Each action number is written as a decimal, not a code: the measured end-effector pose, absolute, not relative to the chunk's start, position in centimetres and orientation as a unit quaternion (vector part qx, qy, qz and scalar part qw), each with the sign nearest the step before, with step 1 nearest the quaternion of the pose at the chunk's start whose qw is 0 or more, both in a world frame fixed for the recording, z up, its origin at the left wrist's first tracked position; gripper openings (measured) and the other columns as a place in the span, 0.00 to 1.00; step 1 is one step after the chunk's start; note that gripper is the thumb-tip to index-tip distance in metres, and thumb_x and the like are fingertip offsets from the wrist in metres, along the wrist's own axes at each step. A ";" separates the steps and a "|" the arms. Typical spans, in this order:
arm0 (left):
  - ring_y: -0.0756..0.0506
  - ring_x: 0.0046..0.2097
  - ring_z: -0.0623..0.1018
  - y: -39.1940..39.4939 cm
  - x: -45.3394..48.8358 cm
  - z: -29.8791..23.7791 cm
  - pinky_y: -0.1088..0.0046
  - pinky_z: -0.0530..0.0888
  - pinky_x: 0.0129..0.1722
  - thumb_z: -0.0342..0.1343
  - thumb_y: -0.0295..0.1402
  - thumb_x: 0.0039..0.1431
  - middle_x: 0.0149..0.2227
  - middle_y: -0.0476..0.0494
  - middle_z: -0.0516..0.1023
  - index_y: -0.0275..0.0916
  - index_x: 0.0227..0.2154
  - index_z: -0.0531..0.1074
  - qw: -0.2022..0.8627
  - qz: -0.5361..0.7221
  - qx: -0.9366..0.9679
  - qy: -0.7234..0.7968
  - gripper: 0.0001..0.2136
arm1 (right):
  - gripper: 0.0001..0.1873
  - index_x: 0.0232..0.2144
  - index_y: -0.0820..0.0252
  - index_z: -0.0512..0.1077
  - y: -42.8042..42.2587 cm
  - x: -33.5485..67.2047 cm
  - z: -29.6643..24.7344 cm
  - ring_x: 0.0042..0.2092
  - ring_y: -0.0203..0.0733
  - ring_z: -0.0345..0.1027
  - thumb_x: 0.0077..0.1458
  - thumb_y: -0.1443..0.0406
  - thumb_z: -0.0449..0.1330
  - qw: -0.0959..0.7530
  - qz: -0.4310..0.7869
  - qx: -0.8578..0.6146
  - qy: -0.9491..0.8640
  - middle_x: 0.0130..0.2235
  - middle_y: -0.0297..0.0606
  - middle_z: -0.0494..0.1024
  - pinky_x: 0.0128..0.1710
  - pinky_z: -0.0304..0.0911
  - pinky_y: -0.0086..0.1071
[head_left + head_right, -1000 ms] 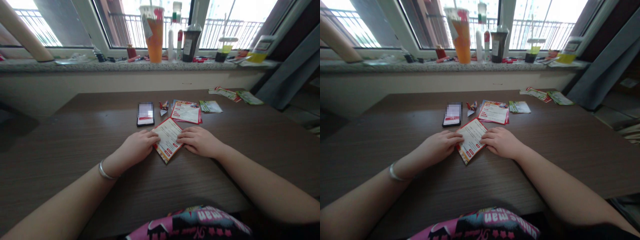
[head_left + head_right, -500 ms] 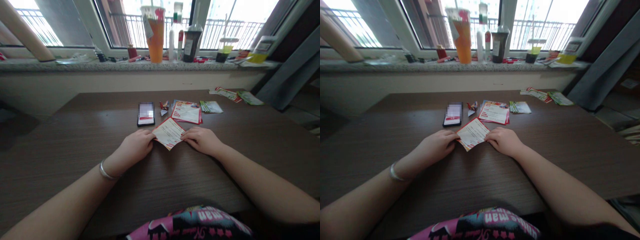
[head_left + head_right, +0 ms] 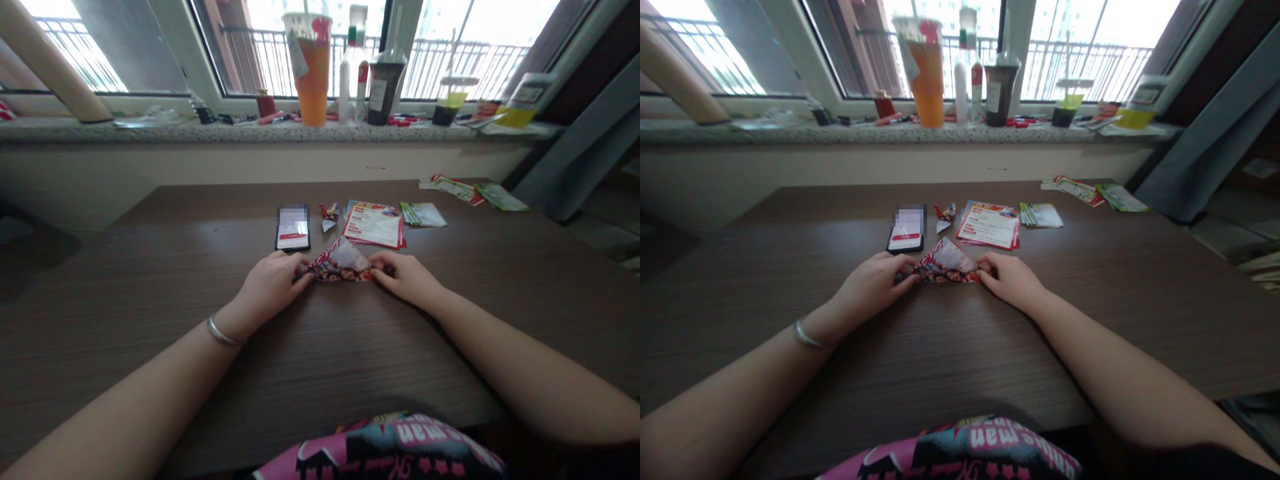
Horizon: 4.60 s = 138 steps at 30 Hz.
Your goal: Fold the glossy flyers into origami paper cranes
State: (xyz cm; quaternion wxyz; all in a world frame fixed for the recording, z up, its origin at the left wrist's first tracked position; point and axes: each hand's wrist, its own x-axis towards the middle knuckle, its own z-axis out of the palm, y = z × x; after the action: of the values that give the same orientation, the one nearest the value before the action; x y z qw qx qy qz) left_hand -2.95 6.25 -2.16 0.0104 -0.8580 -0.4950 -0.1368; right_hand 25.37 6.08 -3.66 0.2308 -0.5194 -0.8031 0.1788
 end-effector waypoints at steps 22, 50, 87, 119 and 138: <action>0.41 0.46 0.76 6.1 -2.4 -3.1 0.66 0.72 0.44 0.49 0.40 0.63 0.45 0.42 0.76 0.43 0.50 0.68 0.011 -0.103 -0.839 -0.534 0.15 | 0.14 0.44 0.54 0.72 6.3 24.5 -4.0 0.37 0.40 0.68 0.54 0.61 0.60 0.194 0.105 -0.541 -0.812 0.42 0.37 0.76 0.37 0.61 0.32; 0.46 0.43 0.75 6.5 -2.9 -3.1 0.66 0.72 0.46 0.49 0.29 0.64 0.40 0.43 0.77 0.38 0.39 0.72 -0.060 -0.305 -0.882 -0.354 0.07 | 0.09 0.39 0.59 0.71 6.1 25.2 -3.9 0.37 0.39 0.68 0.54 0.70 0.57 0.331 0.148 -0.416 -0.834 0.36 0.38 0.76 0.39 0.65 0.33; 0.41 0.50 0.74 4.8 -2.1 -1.9 0.61 0.71 0.51 0.52 0.43 0.62 0.50 0.40 0.75 0.39 0.44 0.72 -0.049 -0.122 -0.953 -0.272 0.15 | 0.11 0.39 0.54 0.77 4.9 23.9 -2.7 0.45 0.43 0.69 0.61 0.64 0.54 0.159 0.038 -0.277 -0.947 0.43 0.38 0.79 0.46 0.65 0.38; 0.49 0.28 0.72 4.2 -1.4 -2.0 0.75 0.62 0.27 0.48 0.40 0.64 0.26 0.49 0.74 0.39 0.29 0.71 -0.148 -0.155 -0.852 -0.478 0.13 | 0.04 0.34 0.59 0.72 5.1 24.0 -3.6 0.32 0.34 0.69 0.54 0.65 0.61 0.232 0.220 -0.414 -0.852 0.31 0.33 0.77 0.32 0.61 0.27; 0.41 0.54 0.70 5.8 -2.0 -3.3 0.59 0.67 0.56 0.49 0.35 0.63 0.49 0.41 0.74 0.38 0.29 0.72 -0.102 -0.183 -0.897 -0.390 0.10 | 0.08 0.38 0.57 0.76 5.5 24.0 -4.0 0.38 0.39 0.71 0.58 0.68 0.57 0.233 0.150 -0.354 -0.893 0.36 0.38 0.79 0.39 0.64 0.31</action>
State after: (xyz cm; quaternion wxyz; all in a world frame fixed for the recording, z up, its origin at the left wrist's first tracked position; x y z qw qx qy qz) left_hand -2.03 5.77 -3.34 -0.1025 -0.8967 -0.3897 -0.1831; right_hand 23.96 5.48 -3.97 0.2331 -0.3538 -0.8933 0.1499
